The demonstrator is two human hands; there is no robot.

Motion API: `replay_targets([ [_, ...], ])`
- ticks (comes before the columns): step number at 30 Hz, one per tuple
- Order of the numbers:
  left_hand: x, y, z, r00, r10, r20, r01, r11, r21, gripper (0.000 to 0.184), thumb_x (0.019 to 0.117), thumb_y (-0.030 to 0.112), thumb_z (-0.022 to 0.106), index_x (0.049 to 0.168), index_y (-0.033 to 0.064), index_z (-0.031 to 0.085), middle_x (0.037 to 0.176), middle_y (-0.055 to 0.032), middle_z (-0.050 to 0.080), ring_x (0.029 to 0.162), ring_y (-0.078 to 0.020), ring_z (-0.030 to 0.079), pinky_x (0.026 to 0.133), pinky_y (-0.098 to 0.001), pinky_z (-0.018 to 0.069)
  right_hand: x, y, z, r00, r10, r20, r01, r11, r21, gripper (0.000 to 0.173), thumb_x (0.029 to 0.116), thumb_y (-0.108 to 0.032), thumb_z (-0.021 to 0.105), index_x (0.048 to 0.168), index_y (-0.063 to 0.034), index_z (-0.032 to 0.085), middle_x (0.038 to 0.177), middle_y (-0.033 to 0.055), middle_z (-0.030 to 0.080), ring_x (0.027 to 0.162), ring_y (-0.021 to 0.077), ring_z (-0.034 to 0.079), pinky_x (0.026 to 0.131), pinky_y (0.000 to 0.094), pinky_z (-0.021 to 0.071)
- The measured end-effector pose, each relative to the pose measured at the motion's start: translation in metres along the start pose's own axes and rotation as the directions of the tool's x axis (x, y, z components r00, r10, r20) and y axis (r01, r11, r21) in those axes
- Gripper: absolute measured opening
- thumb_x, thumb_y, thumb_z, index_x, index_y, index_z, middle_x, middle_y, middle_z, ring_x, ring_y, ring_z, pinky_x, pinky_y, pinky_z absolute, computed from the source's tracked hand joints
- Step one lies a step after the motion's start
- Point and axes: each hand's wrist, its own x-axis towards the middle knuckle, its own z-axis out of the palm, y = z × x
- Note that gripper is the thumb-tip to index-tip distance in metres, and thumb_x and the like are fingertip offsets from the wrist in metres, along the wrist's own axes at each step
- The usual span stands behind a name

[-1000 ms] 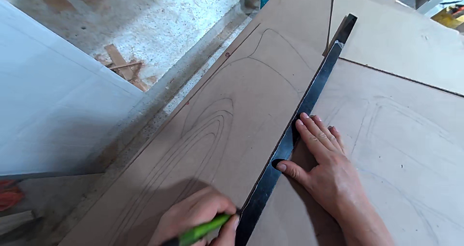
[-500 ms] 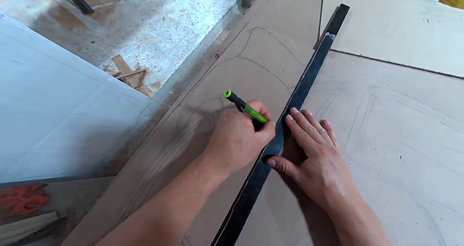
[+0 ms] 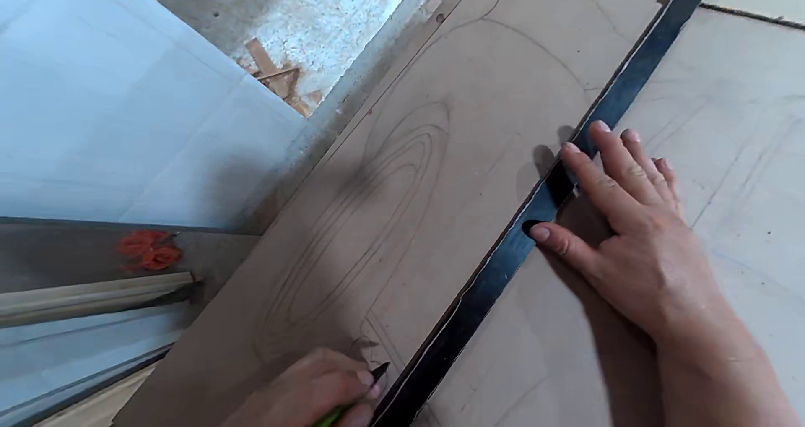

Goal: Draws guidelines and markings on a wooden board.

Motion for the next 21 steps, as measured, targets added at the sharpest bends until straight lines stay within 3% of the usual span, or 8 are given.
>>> replay_targets([
  [2, -0.012, -0.004, 0.01, 0.996, 0.073, 0.043, -0.075, 0.997, 0.031, 0.021, 0.1031, 0.022, 0.063, 0.121, 0.0117, 0.068, 0.114, -0.0082, 0.072, 0.107, -0.0177, 0.069, 0.092, -0.0347, 0.0589, -0.001, 0.002, 0.0, 0.999, -0.032, 0.012, 0.032, 0.999, 0.033, 0.069, 0.0951, -0.072, 0.05, 0.154, -0.0353, 0.051, 0.168, -0.0054, 0.034, 0.158, 0.0233, 0.023, 0.126, 0.0658, 0.0128],
  [5, -0.017, -0.003, 0.02, 0.99, 0.114, 0.085, -0.115, 0.993, 0.014, 0.022, 0.1024, 0.021, 0.062, 0.119, 0.0084, 0.069, 0.116, -0.011, 0.072, 0.111, -0.0198, 0.068, 0.095, -0.0349, 0.0572, -0.001, 0.004, -0.002, 0.999, -0.026, -0.039, 0.03, 0.993, 0.111, 0.055, 0.0978, -0.063, 0.054, 0.142, -0.0316, 0.065, 0.161, -0.0046, 0.046, 0.154, 0.0226, 0.032, 0.127, 0.0617, 0.0186],
  [7, -0.014, -0.001, 0.018, 0.995, 0.061, 0.084, -0.057, 0.997, -0.047, 0.02, 0.1017, 0.021, 0.064, 0.115, 0.0076, 0.071, 0.109, -0.0099, 0.072, 0.106, -0.0183, 0.069, 0.091, -0.0335, 0.0582, -0.002, 0.005, -0.003, 0.997, -0.002, -0.081, 0.014, 0.989, 0.146, 0.048, 0.0979, -0.058, 0.059, 0.134, -0.027, 0.07, 0.156, -0.0026, 0.051, 0.153, 0.0237, 0.036, 0.127, 0.0584, 0.023],
  [10, 0.004, -0.006, 0.02, 0.999, 0.033, 0.003, -0.032, 0.998, -0.051, 0.018, 0.1006, 0.022, 0.065, 0.112, 0.0112, 0.072, 0.098, -0.0041, 0.072, 0.088, -0.0133, 0.069, 0.075, -0.029, 0.0595, -0.002, 0.008, -0.005, 0.994, 0.026, -0.108, -0.008, 0.987, 0.163, 0.041, 0.0972, -0.051, 0.064, 0.127, -0.0237, 0.073, 0.152, -0.0024, 0.055, 0.151, 0.0232, 0.038, 0.127, 0.0548, 0.0266],
  [12, 0.022, -0.01, 0.028, 0.997, 0.043, -0.069, -0.043, 0.999, 0.005, 0.017, 0.0995, 0.026, 0.066, 0.112, 0.0157, 0.071, 0.095, 0.0015, 0.071, 0.081, -0.0075, 0.068, 0.067, -0.0228, 0.0586, -0.003, 0.011, -0.008, 0.996, 0.019, -0.081, -0.005, 0.985, 0.171, 0.048, 0.0952, -0.056, 0.064, 0.13, -0.0244, 0.072, 0.154, -0.0017, 0.053, 0.152, 0.0231, 0.036, 0.127, 0.0546, 0.0256],
  [17, 0.051, -0.011, 0.04, 0.99, 0.087, -0.109, -0.081, 0.995, 0.061, 0.004, 0.0914, 0.022, 0.07, 0.093, 0.0178, 0.069, 0.084, 0.0086, 0.068, 0.072, -0.001, 0.064, 0.059, -0.0159, 0.055, -0.005, 0.026, -0.019, 0.993, -0.067, 0.102, 0.055, 0.992, 0.112, 0.099, 0.0783, -0.083, 0.062, 0.157, -0.0244, 0.048, 0.168, -0.0028, 0.033, 0.158, 0.0226, 0.023, 0.129, 0.0565, 0.0174],
  [21, 0.049, -0.014, 0.038, 0.988, 0.1, -0.119, -0.095, 0.994, 0.046, 0.005, 0.0919, 0.023, 0.07, 0.095, 0.0189, 0.069, 0.084, 0.0088, 0.068, 0.071, -0.0012, 0.064, 0.058, -0.0154, 0.0544, -0.006, 0.026, -0.019, 0.992, -0.059, 0.108, 0.049, 0.994, 0.093, 0.106, 0.0754, -0.084, 0.064, 0.159, -0.0226, 0.044, 0.169, -0.0028, 0.031, 0.158, 0.0221, 0.021, 0.129, 0.0559, 0.0155],
])
